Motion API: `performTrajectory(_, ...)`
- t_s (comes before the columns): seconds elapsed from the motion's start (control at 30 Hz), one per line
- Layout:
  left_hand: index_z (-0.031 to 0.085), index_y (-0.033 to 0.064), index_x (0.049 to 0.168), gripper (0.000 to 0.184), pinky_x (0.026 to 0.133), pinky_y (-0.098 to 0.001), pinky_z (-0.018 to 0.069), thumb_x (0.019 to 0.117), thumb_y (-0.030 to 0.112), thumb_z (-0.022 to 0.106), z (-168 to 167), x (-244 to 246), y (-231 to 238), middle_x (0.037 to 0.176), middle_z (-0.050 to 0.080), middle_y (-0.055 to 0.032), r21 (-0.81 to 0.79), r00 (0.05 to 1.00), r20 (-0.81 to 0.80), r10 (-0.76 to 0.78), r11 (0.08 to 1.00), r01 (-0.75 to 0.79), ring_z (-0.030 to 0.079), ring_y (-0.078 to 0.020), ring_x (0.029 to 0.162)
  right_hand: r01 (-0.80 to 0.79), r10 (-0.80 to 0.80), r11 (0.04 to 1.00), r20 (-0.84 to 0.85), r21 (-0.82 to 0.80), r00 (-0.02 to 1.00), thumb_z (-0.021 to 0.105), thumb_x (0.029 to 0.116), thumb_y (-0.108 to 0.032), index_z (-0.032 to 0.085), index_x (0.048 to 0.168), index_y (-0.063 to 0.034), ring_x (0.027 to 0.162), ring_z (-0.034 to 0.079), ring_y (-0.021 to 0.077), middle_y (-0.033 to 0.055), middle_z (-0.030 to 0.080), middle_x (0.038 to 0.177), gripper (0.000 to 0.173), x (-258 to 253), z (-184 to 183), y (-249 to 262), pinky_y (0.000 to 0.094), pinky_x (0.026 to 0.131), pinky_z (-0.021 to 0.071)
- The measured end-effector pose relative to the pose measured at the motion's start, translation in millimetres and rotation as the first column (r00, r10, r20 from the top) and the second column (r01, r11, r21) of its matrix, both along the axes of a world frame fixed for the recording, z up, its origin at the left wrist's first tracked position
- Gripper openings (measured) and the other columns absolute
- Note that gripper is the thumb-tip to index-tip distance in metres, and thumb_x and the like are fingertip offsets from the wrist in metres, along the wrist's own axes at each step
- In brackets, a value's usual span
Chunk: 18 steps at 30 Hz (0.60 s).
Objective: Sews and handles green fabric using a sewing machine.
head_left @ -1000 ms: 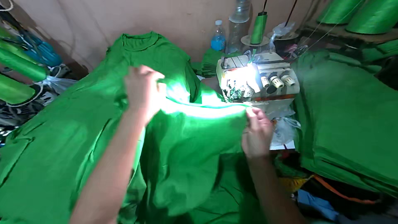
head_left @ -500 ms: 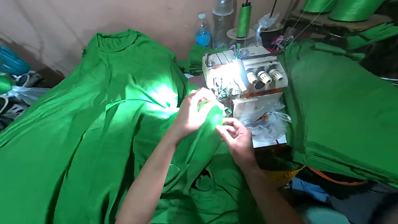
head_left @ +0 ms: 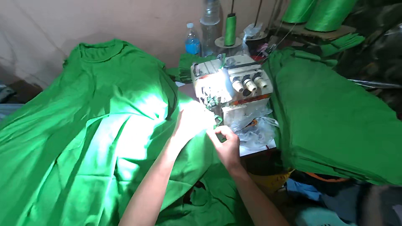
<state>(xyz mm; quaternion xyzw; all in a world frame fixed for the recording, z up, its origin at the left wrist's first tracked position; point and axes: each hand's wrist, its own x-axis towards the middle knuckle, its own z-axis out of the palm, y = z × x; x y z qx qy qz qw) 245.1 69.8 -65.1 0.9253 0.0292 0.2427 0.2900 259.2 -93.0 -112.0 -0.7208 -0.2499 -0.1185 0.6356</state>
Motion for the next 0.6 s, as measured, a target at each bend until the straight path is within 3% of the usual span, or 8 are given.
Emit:
performTrajectory(0.07,0.070,-0.0019,0.107,0.021,0.083,-0.0494,0.0552,0.0925,0.013,0.072,38.6,-13.7,-22.7,0.097,0.070,-0.0169,0.003,0.980,-0.174,0.097,0.995,-0.098,0.068,-0.0280,0.090,0.010,-0.010,1.000,0.007,0.020,1.000,0.073,0.0837,-0.013,0.074,0.078,-0.0027,0.083,0.068,0.0150,0.0079,0.072,0.083,0.012,-3.8,-2.9,-1.2,0.0302,0.078,0.0543)
performTrajectory(0.17,0.072,-0.0019,0.105,0.020,0.083,-0.0510,0.0529,0.0950,0.015,0.070,48.5,-24.3,-29.7,0.093,0.070,-0.0171,0.042,0.960,-0.235,0.152,0.988,-0.146,0.068,-0.0293,0.090,0.045,-0.046,0.999,0.037,0.014,0.998,0.074,0.0800,-0.016,0.073,0.073,-0.0065,0.081,0.066,0.0149,0.0043,0.072,0.080,0.011,-11.7,-9.5,-2.6,0.0324,0.076,0.0505)
performTrajectory(0.23,0.073,-0.0009,0.101,0.019,0.079,-0.0475,0.0546,0.0915,0.015,0.073,41.4,-28.5,-31.5,0.089,0.070,-0.0149,0.052,0.975,-0.144,0.166,0.986,-0.160,0.068,-0.0264,0.085,0.057,-0.058,0.998,0.051,0.021,0.997,0.075,0.0785,-0.016,0.072,0.071,-0.0073,0.080,0.065,0.0129,0.0030,0.072,0.079,0.012,-13.8,-12.1,-3.1,0.0288,0.076,0.0508)
performTrajectory(0.3,0.074,-0.0002,0.098,0.018,0.084,-0.0496,0.0546,0.0868,0.014,0.075,32.9,-29.5,-34.3,0.097,0.070,-0.0153,0.102,0.985,-0.024,0.169,0.981,-0.166,0.068,-0.0288,0.093,0.049,-0.051,0.998,0.044,0.024,0.998,0.075,0.0788,-0.016,0.071,0.071,-0.0073,0.081,0.066,0.0120,0.0031,0.072,0.079,0.012,-13.4,-11.9,-4.7,0.0275,0.077,0.0510)
performTrajectory(0.37,0.074,0.0001,0.101,0.020,0.095,-0.0625,0.0414,0.0869,0.015,0.074,27.4,-33.9,-40.1,0.111,0.068,-0.0219,0.185,0.984,-0.003,0.177,0.967,-0.173,0.059,-0.0418,0.114,0.039,-0.040,0.999,0.043,0.025,0.998,0.075,0.0798,-0.016,0.071,0.071,-0.0066,0.080,0.064,0.0109,0.0035,0.071,0.078,0.013,-13.2,-13.5,-5.6,0.0265,0.075,0.0497)
performTrajectory(0.43,0.077,0.0048,0.096,0.013,0.098,-0.0645,0.0367,0.0883,0.011,0.068,16.6,-37.4,-45.4,0.108,0.072,-0.0192,0.292,0.983,0.091,0.160,0.939,-0.180,0.060,-0.0443,0.115,0.035,-0.037,0.999,0.055,0.036,0.998,0.075,0.0806,-0.017,0.071,0.071,-0.0073,0.080,0.064,0.0082,0.0023,0.071,0.078,0.014,-11.7,-15.6,-4.2,0.0234,0.075,0.0495)
performTrajectory(0.5,0.077,0.0047,0.102,0.021,0.100,-0.0614,0.0409,0.0909,0.007,0.060,6.2,-43.4,-55.7,0.109,0.073,-0.0179,0.396,0.978,0.118,0.172,0.895,-0.205,0.064,-0.0416,0.113,0.035,-0.037,0.998,0.052,0.048,0.998,0.074,0.0805,-0.018,0.070,0.070,-0.0071,0.079,0.064,0.0065,0.0021,0.070,0.077,0.016,-11.2,-16.1,-4.4,0.0213,0.074,0.0486)
performTrajectory(0.6,0.079,0.0004,0.101,0.031,0.090,-0.0534,0.0529,0.0953,0.013,0.051,-1.3,-54.2,-71.8,0.102,0.076,-0.0178,0.469,0.972,0.122,0.198,0.852,-0.233,0.071,-0.0382,0.100,0.035,-0.037,0.997,0.031,0.062,0.999,0.072,0.0796,-0.016,0.067,0.069,-0.0065,0.077,0.063,0.0043,0.0020,0.068,0.076,0.015,-13.0,-14.0,-5.5,0.0191,0.071,0.0475)
